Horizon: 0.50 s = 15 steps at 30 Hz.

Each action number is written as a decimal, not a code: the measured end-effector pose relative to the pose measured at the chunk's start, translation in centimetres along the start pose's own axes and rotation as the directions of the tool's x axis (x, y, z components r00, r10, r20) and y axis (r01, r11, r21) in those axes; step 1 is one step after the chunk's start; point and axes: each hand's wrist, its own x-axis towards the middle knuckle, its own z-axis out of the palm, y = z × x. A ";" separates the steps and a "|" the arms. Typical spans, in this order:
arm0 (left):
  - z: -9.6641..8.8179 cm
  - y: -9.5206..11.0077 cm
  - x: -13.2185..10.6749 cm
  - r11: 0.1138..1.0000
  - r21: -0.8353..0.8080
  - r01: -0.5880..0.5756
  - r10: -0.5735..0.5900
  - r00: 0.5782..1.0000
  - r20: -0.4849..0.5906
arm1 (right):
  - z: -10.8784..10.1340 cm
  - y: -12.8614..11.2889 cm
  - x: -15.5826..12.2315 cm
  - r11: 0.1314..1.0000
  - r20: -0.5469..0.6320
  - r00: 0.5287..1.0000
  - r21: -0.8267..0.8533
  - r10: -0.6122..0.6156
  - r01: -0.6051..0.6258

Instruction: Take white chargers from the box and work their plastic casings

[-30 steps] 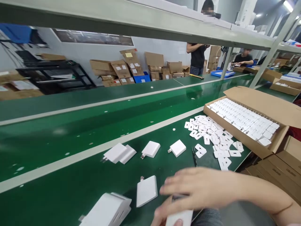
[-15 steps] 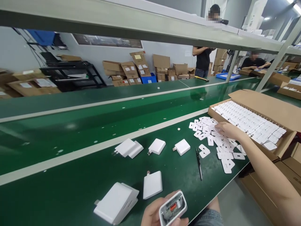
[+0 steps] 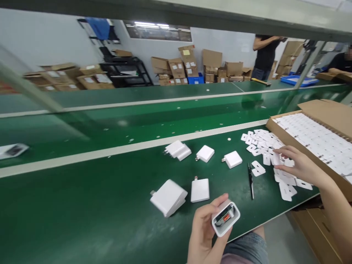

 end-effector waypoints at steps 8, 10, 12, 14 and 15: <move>0.9 -1.2 0.0 0.981 0.008 -0.196 0.196 0.978 -0.066 | 6.8 -16.1 -6.3 0.843 -0.275 0.908 0.357 -0.316 0.402; 0.7 -0.9 -0.2 0.984 0.015 -0.176 0.177 0.983 -0.051 | 7.9 -17.2 -6.1 0.843 -0.295 0.910 0.371 -0.291 0.390; 0.3 -0.5 -0.4 0.989 0.002 -0.146 0.146 0.989 -0.029 | 8.3 -17.3 -5.8 0.841 -0.304 0.910 0.378 -0.281 0.387; 0.0 -0.2 -0.5 0.990 -0.051 -0.129 0.129 0.992 -0.001 | 8.3 -17.0 -5.7 0.835 -0.315 0.902 0.374 -0.295 0.403; -0.1 0.0 -0.5 0.989 -0.084 -0.125 0.127 0.992 0.012 | 8.3 -16.9 -5.7 0.835 -0.327 0.896 0.364 -0.300 0.412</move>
